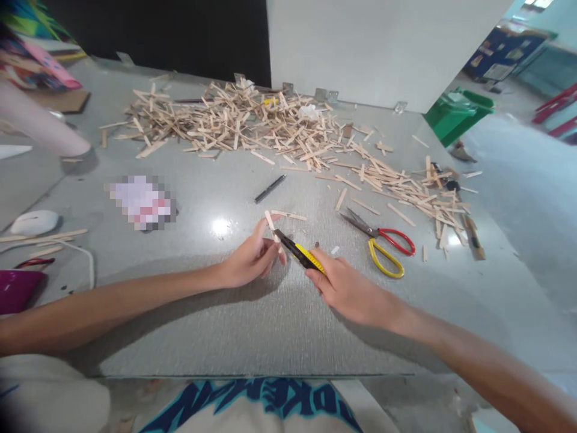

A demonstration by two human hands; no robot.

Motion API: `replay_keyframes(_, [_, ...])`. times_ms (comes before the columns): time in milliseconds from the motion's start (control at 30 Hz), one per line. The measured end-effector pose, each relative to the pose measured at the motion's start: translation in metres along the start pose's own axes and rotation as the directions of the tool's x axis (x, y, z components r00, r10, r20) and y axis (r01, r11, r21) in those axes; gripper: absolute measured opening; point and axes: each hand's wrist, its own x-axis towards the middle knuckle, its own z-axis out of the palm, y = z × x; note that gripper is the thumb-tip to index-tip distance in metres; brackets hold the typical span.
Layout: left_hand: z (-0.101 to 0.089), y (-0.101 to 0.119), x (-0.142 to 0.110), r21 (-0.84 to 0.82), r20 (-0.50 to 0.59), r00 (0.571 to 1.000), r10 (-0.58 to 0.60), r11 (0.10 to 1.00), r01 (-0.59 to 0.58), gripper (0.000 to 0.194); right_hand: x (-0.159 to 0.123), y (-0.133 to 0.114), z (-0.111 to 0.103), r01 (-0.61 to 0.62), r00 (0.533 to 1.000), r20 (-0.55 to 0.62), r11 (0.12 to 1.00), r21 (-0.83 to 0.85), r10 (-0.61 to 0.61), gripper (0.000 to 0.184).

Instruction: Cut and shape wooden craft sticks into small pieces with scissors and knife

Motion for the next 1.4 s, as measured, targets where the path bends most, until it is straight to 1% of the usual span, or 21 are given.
replay_keyframes(100, [0.000,-0.003,-0.001,0.108,0.009,0.998,0.055,0.993,-0.055,0.052,-0.002,-0.008,-0.011,-0.017,1.000,0.004,1.000,-0.020,0.017,0.026])
replay_keyframes(200, [0.000,-0.006,-0.002,0.155,0.046,0.996,0.082,0.984,-0.088,0.053,-0.004,-0.014,-0.026,-0.069,0.996,0.058,0.998,0.004,0.069,0.027])
replay_keyframes(267, [0.000,-0.007,-0.001,0.177,0.070,0.993,0.093,0.979,-0.104,0.053,-0.005,-0.014,-0.029,-0.081,0.993,0.090,0.997,0.007,0.080,0.025])
replay_keyframes(367, [0.000,-0.009,0.000,0.201,0.070,0.992,0.109,0.972,-0.121,0.052,-0.002,-0.005,-0.013,-0.065,0.995,0.073,0.998,0.004,0.065,0.025])
replay_keyframes(467, [0.001,-0.011,0.002,0.214,0.053,0.992,0.111,0.969,-0.120,0.053,0.001,0.007,0.014,-0.077,0.996,-0.052,0.997,-0.028,0.076,0.020])
replay_keyframes(533, [0.001,-0.011,0.003,0.219,0.054,0.993,0.100,0.969,-0.110,0.054,0.002,0.009,0.018,-0.074,0.987,-0.151,0.994,-0.085,0.061,0.018])
replay_keyframes(567, [0.001,-0.010,0.003,0.221,0.059,0.994,0.092,0.970,-0.103,0.055,0.002,0.008,0.015,-0.051,0.986,-0.165,0.993,-0.110,0.033,0.019])
replay_keyframes(667, [0.000,-0.007,0.003,0.227,0.081,0.995,0.065,0.971,-0.082,0.056,0.000,-0.002,-0.009,-0.016,0.997,-0.074,0.992,-0.128,0.006,0.027])
replay_keyframes(733, [0.000,-0.006,0.002,0.232,0.096,0.994,0.053,0.970,-0.074,0.057,-0.001,-0.007,-0.018,-0.041,0.999,-0.028,0.993,-0.115,0.038,0.028])
replay_keyframes(767, [0.000,-0.006,0.002,0.234,0.102,0.994,0.051,0.970,-0.074,0.058,-0.001,-0.007,-0.017,-0.060,0.998,-0.008,0.994,-0.087,0.060,0.028])
replay_keyframes(833, [-0.001,-0.008,0.002,0.237,0.107,0.993,0.049,0.969,-0.073,0.062,0.000,-0.005,-0.005,-0.098,0.995,0.014,0.995,-0.002,0.098,0.027])
replay_keyframes(867, [-0.001,-0.010,0.002,0.240,0.107,0.993,0.047,0.968,-0.071,0.064,0.000,-0.004,0.003,-0.112,0.994,-0.004,0.993,0.046,0.112,0.024])
replay_keyframes(933, [-0.001,-0.013,0.002,0.249,0.106,0.994,0.038,0.966,-0.064,0.067,-0.001,-0.001,0.013,-0.136,0.988,-0.064,0.989,0.061,0.140,0.017])
replay_keyframes(1000, [-0.002,-0.015,0.001,0.259,0.118,0.992,0.032,0.964,-0.062,0.068,-0.001,-0.001,0.010,-0.117,0.990,-0.070,0.992,0.054,0.121,0.018])
replay_keyframes(1033, [-0.002,-0.016,0.001,0.262,0.129,0.991,0.033,0.963,-0.066,0.068,-0.002,-0.003,0.004,-0.111,0.994,-0.011,0.993,0.048,0.111,0.022])
replay_keyframes(1100, [-0.002,-0.016,0.001,0.269,0.148,0.988,0.037,0.960,-0.077,0.068,-0.002,-0.006,-0.006,-0.152,0.983,0.113,0.987,0.044,0.147,0.028])
replay_keyframes(1133, [-0.002,-0.016,0.001,0.271,0.152,0.988,0.039,0.959,-0.080,0.068,-0.003,-0.008,-0.008,-0.166,0.978,0.136,0.985,0.050,0.158,0.028])
replay_keyframes(1167, [-0.002,-0.016,0.001,0.273,0.149,0.988,0.040,0.959,-0.080,0.068,-0.003,-0.008,-0.007,-0.164,0.980,0.120,0.984,0.066,0.156,0.027])
replay_keyframes(1300, [-0.002,-0.016,0.001,0.276,0.142,0.989,0.047,0.957,-0.085,0.069,-0.006,-0.007,0.010,-0.183,0.982,-0.033,0.977,0.112,0.188,0.017])
replay_keyframes(1333, [-0.002,-0.016,0.001,0.278,0.147,0.988,0.051,0.956,-0.091,0.070,-0.007,-0.008,0.011,-0.181,0.982,-0.038,0.977,0.113,0.186,0.017])
replay_keyframes(1400, [-0.002,-0.016,0.000,0.283,0.155,0.986,0.059,0.954,-0.102,0.069,-0.008,-0.010,0.004,-0.177,0.984,0.051,0.978,0.113,0.172,0.025])
